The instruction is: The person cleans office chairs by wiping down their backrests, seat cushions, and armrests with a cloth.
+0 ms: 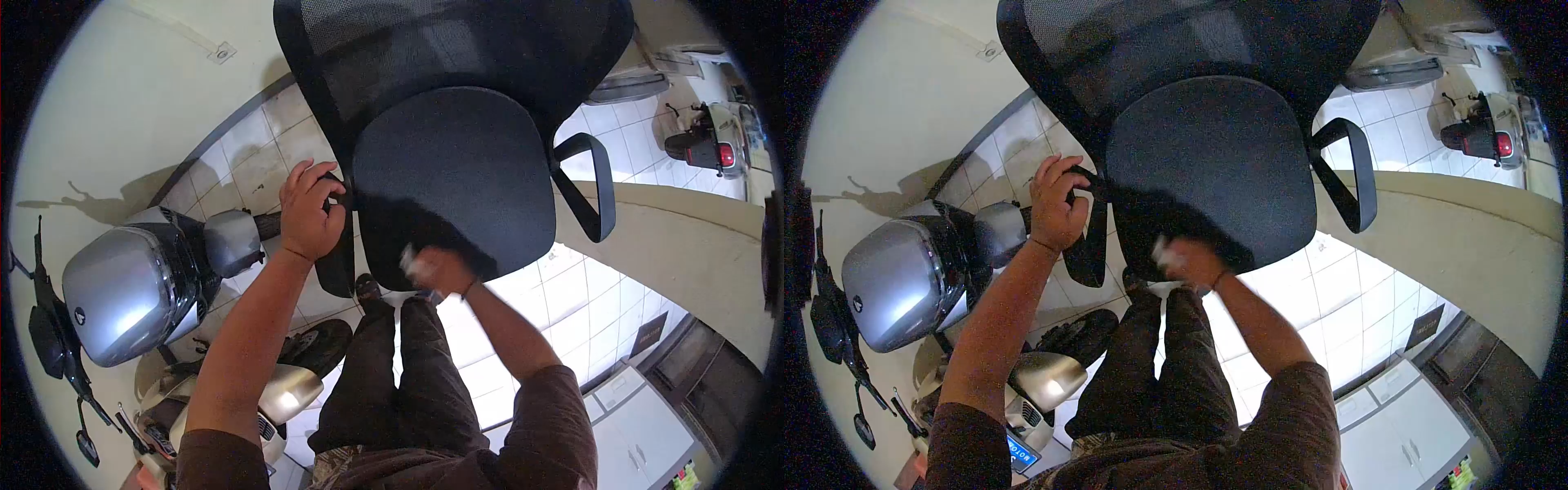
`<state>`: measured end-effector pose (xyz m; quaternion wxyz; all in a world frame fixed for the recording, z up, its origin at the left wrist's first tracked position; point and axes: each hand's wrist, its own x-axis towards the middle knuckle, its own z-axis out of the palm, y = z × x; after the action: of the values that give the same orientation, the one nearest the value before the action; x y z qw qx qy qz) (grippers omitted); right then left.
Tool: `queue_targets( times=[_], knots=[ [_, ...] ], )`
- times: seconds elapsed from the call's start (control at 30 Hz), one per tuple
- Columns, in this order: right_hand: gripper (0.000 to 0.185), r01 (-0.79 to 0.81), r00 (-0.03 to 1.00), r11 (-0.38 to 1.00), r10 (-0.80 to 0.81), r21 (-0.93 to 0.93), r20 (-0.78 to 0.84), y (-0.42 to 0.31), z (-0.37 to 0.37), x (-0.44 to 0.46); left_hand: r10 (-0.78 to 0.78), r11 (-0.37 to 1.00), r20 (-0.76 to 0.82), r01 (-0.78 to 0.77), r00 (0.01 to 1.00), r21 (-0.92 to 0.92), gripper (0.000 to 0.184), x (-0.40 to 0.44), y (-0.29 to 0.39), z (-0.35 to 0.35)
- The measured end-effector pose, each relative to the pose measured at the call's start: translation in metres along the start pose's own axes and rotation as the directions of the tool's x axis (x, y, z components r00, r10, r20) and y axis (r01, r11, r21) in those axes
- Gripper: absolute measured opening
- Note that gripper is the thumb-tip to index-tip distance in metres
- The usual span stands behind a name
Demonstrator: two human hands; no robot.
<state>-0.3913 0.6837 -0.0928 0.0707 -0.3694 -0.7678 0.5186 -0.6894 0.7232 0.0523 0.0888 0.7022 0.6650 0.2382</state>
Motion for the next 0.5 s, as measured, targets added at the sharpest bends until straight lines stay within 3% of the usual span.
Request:
queue_targets(
  times=[0.03, 0.07, 0.1, 0.17, 0.23, 0.27, 0.3, 0.33, 0.4, 0.43, 0.47, 0.5],
  knots=[
    [0.023, -0.069, 0.963, 0.991, 0.095, 0.113, -0.253, 0.022, -0.021, 0.006, 0.003, 1.0, 0.0, -0.003, 1.0, 0.01, 0.021, -0.002, 0.0, 0.001],
    [0.02, -0.089, 0.809, 0.919, 0.292, 0.385, -0.511, 0.044, -0.037, 0.018, 0.001, 1.0, 0.005, -0.001, 1.0, 0.008, 0.021, -0.003, 0.0, 0.002],
    [0.016, -0.149, 0.651, 0.969, 0.244, 0.194, -0.718, 0.035, -0.075, 0.024, 0.006, 1.0, -0.006, -0.006, 1.0, 0.005, 0.021, -0.002, -0.001, 0.003],
    [0.011, 0.1, 0.348, 0.729, 0.612, 0.677, -0.71, 0.063, -0.1, 0.043, 0.017, 1.0, -0.016, -0.017, 1.0, 0.001, 0.021, -0.002, -0.001, 0.003],
    [0.011, 0.062, 0.277, 0.728, 0.645, 0.683, -0.712, 0.092, -0.075, 0.049, 0.018, 1.0, -0.014, -0.018, 1.0, -0.016, 0.021, -0.001, -0.001, 0.003],
    [0.01, 0.084, 0.283, 0.843, 0.491, 0.531, -0.824, 0.095, -0.045, 0.057, 0.03, 0.999, -0.011, -0.03, 1.0, -0.017, 0.021, 0.0, -0.002, 0.004],
    [0.012, 0.182, 0.442, 0.756, 0.508, 0.629, -0.739, 0.07, -0.019, 0.055, 0.026, 1.0, -0.007, -0.027, 1.0, -0.014, 0.021, 0.0, -0.003, 0.004],
    [0.015, -0.062, 0.56, 0.841, 0.475, 0.538, -0.679, 0.048, 0.009, 0.048, 0.023, 1.0, -0.004, -0.023, 1.0, -0.014, 0.021, 0.0, -0.003, 0.005],
    [0.025, -0.365, 0.839, 0.916, 0.401, 0.165, -0.368, -0.012, 0.036, 0.025, 0.033, 0.999, 0.01, -0.032, 0.999, -0.018, 0.021, 0.001, -0.005, 0.005],
    [0.029, -0.256, 0.939, 0.947, 0.291, 0.194, -0.183, -0.011, 0.06, 0.013, 0.03, 0.999, 0.018, -0.03, 0.999, -0.017, 0.021, 0.001, -0.006, 0.005],
    [0.032, -0.272, 0.962, 0.909, 0.263, 0.316, 0.073, -0.019, 0.064, -0.002, 0.025, 1.0, 0.025, -0.025, 0.999, -0.011, 0.021, 0.001, -0.004, 0.005],
    [0.032, -0.282, 0.959, 0.905, 0.277, 0.319, 0.061, -0.017, 0.057, -0.012, 0.037, 0.999, 0.032, -0.037, 0.999, -0.025, 0.021, -0.001, -0.003, 0.005]
  ],
)
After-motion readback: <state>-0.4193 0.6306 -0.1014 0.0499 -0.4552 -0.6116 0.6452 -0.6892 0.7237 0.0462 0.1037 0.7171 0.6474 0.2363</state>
